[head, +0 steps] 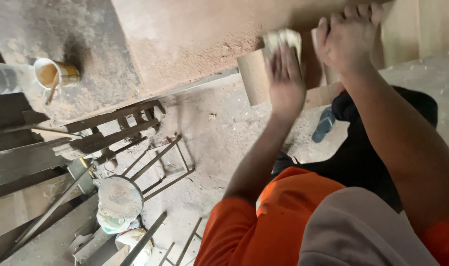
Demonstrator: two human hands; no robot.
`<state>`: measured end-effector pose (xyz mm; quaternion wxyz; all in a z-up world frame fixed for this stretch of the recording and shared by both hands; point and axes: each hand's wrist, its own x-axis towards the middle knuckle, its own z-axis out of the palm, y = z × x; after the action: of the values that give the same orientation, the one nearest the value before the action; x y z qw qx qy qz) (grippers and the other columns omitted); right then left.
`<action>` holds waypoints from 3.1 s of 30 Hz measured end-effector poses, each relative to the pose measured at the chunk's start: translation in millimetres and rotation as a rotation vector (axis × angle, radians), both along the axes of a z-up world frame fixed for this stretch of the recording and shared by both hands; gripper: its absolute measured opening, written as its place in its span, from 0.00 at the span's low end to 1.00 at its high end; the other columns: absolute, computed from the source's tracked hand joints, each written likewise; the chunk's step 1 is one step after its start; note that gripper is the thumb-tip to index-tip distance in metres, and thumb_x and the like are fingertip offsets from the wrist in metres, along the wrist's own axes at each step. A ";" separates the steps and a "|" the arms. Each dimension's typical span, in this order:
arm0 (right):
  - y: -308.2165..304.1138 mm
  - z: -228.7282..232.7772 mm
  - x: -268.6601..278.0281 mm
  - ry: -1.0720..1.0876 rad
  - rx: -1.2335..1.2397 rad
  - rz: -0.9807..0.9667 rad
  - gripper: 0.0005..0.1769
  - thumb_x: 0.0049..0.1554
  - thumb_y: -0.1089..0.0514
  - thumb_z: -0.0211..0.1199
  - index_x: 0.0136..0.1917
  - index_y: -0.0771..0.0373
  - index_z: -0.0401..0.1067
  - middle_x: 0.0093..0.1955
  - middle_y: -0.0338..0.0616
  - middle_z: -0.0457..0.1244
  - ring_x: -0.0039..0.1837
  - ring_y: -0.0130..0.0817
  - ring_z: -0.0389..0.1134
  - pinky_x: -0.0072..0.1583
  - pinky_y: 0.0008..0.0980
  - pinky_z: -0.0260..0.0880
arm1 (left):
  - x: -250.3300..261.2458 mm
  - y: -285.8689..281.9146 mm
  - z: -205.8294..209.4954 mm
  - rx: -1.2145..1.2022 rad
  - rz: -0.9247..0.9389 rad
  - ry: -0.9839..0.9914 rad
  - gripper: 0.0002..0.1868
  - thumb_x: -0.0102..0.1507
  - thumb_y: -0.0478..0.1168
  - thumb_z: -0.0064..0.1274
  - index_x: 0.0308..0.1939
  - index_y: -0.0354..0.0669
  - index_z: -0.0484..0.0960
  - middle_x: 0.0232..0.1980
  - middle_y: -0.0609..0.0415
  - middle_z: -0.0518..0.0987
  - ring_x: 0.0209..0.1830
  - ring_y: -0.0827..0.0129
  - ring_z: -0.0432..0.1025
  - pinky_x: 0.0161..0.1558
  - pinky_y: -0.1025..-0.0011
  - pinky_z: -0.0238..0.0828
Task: The person sands a wooden plank resting on a workbench using a sanding block held in their right hand. They move the block back and forth along the wood's surface while stabilizing the plank with their left hand.
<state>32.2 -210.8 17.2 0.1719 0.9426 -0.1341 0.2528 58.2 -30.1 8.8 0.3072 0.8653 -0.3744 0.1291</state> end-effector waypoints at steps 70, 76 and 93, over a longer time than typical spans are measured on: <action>6.7 7.0 1.6 0.084 0.001 -0.038 0.25 0.75 0.48 0.53 0.39 0.54 0.80 0.38 0.39 0.65 0.42 0.39 0.62 0.64 0.37 0.57 | -5.5 -1.8 -13.1 0.051 -0.015 0.017 0.23 0.72 0.32 0.35 0.70 0.24 0.65 0.70 0.26 0.71 0.73 0.34 0.68 0.79 0.41 0.58; 2.9 0.9 -4.8 0.131 -0.026 -0.081 0.27 0.79 0.45 0.52 0.41 0.53 0.81 0.40 0.39 0.67 0.45 0.39 0.63 0.66 0.38 0.55 | -65.4 35.8 -3.7 0.108 -0.071 0.121 0.26 0.73 0.29 0.32 0.75 0.22 0.54 0.76 0.24 0.62 0.79 0.36 0.60 0.84 0.45 0.48; -2.0 -3.6 -2.6 0.086 -0.015 -0.055 0.27 0.79 0.44 0.54 0.43 0.56 0.81 0.43 0.41 0.68 0.49 0.38 0.65 0.70 0.38 0.54 | -9.2 14.6 -2.3 0.161 0.017 0.026 0.25 0.68 0.30 0.40 0.70 0.23 0.63 0.70 0.27 0.72 0.74 0.38 0.67 0.80 0.44 0.59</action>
<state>29.7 -212.9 13.6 0.1916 0.9472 -0.1508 0.2083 49.0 -15.5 6.6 0.2402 0.8921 -0.3720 0.0898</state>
